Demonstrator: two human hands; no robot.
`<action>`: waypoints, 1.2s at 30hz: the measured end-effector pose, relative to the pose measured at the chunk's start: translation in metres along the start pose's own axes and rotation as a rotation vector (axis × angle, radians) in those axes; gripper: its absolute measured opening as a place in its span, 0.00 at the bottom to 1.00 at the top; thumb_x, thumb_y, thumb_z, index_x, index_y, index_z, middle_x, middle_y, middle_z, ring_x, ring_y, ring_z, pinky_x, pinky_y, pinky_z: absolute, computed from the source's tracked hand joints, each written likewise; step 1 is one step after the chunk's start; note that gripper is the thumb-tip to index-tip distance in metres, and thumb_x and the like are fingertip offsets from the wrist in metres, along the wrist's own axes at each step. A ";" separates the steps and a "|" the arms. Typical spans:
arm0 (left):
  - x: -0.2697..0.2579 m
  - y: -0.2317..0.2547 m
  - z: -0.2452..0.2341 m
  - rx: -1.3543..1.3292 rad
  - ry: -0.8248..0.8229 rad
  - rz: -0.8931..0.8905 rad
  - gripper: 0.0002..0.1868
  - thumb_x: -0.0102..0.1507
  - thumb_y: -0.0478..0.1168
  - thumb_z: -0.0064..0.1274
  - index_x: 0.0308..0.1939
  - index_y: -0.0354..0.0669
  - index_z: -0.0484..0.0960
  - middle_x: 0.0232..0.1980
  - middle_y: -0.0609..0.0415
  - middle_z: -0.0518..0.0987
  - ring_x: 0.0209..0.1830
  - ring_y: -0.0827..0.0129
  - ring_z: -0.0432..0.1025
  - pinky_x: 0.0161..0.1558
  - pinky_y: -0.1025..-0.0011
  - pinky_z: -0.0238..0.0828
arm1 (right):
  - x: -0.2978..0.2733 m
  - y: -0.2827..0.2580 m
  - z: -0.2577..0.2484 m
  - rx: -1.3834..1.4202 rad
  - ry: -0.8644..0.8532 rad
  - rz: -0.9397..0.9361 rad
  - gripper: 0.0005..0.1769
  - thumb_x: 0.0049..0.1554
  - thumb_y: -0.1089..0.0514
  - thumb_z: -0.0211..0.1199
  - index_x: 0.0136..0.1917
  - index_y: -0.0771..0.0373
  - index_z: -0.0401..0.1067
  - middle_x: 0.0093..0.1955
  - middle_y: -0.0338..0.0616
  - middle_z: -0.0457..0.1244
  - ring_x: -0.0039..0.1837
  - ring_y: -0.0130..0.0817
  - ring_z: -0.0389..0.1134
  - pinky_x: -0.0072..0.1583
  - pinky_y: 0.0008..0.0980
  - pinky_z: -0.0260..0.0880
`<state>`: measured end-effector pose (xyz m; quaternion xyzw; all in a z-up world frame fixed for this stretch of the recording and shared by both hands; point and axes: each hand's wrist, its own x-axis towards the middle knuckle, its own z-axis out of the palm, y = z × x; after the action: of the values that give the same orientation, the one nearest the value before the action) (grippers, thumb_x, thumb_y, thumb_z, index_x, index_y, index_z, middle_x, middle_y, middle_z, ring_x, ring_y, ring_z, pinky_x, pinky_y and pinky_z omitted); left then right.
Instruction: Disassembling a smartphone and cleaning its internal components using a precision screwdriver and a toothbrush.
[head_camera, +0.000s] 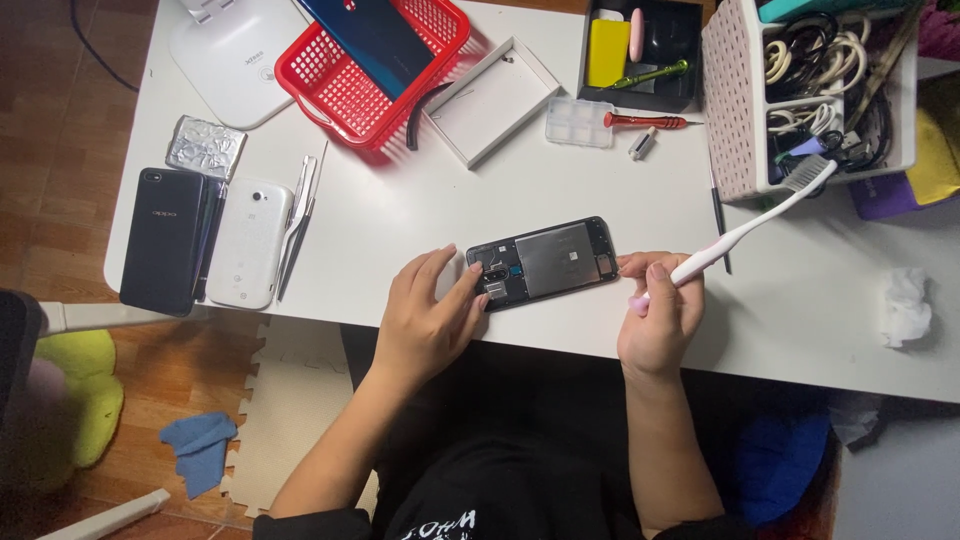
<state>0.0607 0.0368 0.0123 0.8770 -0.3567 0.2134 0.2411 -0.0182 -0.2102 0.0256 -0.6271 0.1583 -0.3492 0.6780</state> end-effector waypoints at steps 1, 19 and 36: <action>0.001 0.001 -0.001 0.000 0.000 0.000 0.17 0.64 0.48 0.60 0.56 0.53 0.85 0.57 0.42 0.79 0.60 0.50 0.73 0.57 0.57 0.73 | 0.000 0.001 -0.001 0.000 0.000 0.000 0.06 0.66 0.59 0.49 0.45 0.61 0.60 0.38 0.46 0.58 0.50 0.38 0.65 0.60 0.33 0.65; 0.008 0.001 -0.005 0.103 -0.016 0.122 0.20 0.65 0.51 0.57 0.59 0.52 0.83 0.57 0.39 0.79 0.56 0.49 0.76 0.53 0.57 0.75 | 0.000 0.006 -0.003 0.008 0.000 -0.019 0.06 0.66 0.60 0.50 0.46 0.61 0.61 0.38 0.48 0.59 0.50 0.39 0.65 0.61 0.34 0.66; 0.010 0.003 -0.018 -0.019 -0.186 0.024 0.25 0.64 0.54 0.58 0.64 0.55 0.80 0.59 0.42 0.78 0.65 0.48 0.69 0.61 0.52 0.66 | 0.000 -0.006 -0.003 -0.011 0.002 0.021 0.15 0.71 0.51 0.43 0.42 0.55 0.57 0.32 0.46 0.58 0.40 0.35 0.63 0.50 0.29 0.62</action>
<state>0.0617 0.0399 0.0331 0.8863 -0.3901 0.1305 0.2128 -0.0217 -0.2123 0.0309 -0.6288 0.1672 -0.3419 0.6781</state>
